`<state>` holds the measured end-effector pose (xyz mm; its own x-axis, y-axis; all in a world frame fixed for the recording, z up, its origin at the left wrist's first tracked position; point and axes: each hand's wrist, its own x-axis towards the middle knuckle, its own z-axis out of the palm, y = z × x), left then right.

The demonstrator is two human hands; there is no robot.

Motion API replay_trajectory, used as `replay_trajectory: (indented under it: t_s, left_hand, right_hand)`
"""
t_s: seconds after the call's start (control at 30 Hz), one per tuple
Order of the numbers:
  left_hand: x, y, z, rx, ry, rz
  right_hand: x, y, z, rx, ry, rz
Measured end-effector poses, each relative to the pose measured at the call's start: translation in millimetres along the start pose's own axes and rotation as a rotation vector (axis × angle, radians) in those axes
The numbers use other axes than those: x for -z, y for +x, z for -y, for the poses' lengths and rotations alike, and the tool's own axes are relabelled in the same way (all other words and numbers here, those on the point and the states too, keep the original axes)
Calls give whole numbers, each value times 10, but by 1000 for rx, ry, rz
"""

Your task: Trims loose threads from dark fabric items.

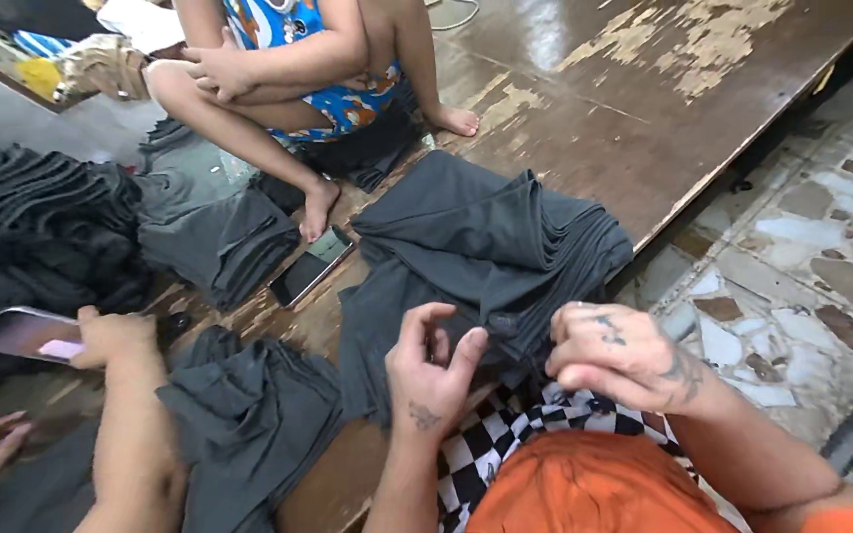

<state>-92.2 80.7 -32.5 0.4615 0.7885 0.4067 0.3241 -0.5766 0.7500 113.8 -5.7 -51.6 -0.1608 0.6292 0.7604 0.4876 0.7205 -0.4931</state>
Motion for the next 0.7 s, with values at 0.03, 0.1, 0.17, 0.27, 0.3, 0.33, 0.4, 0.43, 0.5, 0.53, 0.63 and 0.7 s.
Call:
replay_trajectory:
  t_s: [0.03, 0.1, 0.17, 0.27, 0.3, 0.33, 0.4, 0.43, 0.5, 0.53, 0.63, 0.7]
  left_hand:
    - [-51, -1, -10, 73, -71, 22]
    - [-167, -25, -54, 73, -203, 83]
    - [-224, -51, -84, -128, -326, 68]
    - [-151, -13, -134, -189, -259, 24]
    - [-121, -18, -138, -100, -168, 42]
    - [-96, -28, -135, -2, -107, 99]
    - [-107, -41, -87, 83, -103, 203]
    - [-144, -61, -43, 55, -145, 202]
    - [-175, -87, 52, -24, -259, 205]
    - [-168, -97, 91, -56, -293, 226]
    - [-111, -120, 140, -109, -322, 268]
    - [-76, -113, 141, -100, -342, 259]
  right_hand:
    - [-12, 40, -29, -26, -101, 3]
    - [-148, 98, -167, -88, -317, 51]
    - [-291, 156, -337, -115, -345, 46]
    - [-260, 202, -382, -121, -224, -23]
    - [-235, 194, -386, -119, -186, -19]
    - [-227, 172, -395, -112, -159, -6]
    - [-231, 116, -419, -104, -112, 16]
    - [-228, 77, -434, -117, -85, 16]
    - [-195, 14, -484, -154, -38, 31]
    - [-180, 1, -496, -164, -30, 40]
    - [-167, 1, -465, -181, -40, 56]
    - [-162, 16, -449, -146, -70, 89]
